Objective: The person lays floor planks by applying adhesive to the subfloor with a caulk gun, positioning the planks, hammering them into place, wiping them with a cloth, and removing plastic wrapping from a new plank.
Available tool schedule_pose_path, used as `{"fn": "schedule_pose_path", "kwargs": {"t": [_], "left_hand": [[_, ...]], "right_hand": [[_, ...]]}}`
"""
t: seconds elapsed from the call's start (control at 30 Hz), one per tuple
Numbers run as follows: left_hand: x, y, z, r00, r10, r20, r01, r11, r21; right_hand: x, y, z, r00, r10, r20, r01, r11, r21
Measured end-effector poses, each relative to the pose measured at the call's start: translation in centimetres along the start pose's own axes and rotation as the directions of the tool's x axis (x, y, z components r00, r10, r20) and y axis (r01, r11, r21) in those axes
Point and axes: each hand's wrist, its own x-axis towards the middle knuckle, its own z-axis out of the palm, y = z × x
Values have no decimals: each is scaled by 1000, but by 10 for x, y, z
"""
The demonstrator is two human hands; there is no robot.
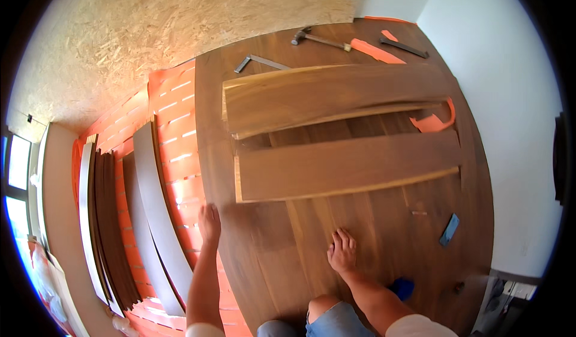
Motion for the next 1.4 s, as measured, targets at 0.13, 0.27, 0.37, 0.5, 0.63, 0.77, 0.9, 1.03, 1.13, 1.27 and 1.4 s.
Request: {"fn": "schedule_pose_path", "kwargs": {"t": [0.13, 0.27, 0.37, 0.5, 0.63, 0.77, 0.9, 1.03, 1.13, 1.27, 1.4], "left_hand": [[165, -2, 49, 990, -95, -108, 100, 994, 38], [249, 12, 95, 971, 39, -234, -30, 999, 40], [259, 32, 112, 976, -7, -219, 26, 996, 83], [269, 31, 100, 979, -67, -193, 86, 992, 91], [266, 34, 102, 986, -27, -167, 42, 995, 87], [269, 30, 102, 986, -67, -150, 83, 991, 104], [271, 25, 100, 986, -114, -125, 127, 986, 103], [276, 30, 103, 989, -102, -103, 109, 992, 66], [271, 21, 104, 987, -110, -115, 119, 990, 74], [268, 18, 102, 987, -103, -121, 110, 992, 54], [274, 21, 102, 996, -69, -63, 69, 998, 2]], "right_hand": [[0, -1, 6, 997, 9, 75, -3, 997, -76], [4, -2, 7, 996, -14, 87, 24, 994, -106], [8, -1, 8, 996, -27, 86, 39, 989, -146], [7, -4, -13, 947, 70, 314, -6, 980, -199], [140, -56, -75, 836, -271, 477, 201, 960, 194], [391, -81, -108, 921, -390, 6, 366, 870, 329], [658, -29, -62, 989, -6, -144, 52, 949, 312], [777, 109, 3, 980, 194, 49, -161, 910, -382], [828, 117, 27, 943, 331, 40, -246, 772, -586], [860, 152, 54, 960, 262, 101, -181, 853, -489], [873, 215, 38, 962, 250, 110, -141, 798, -586]]}}
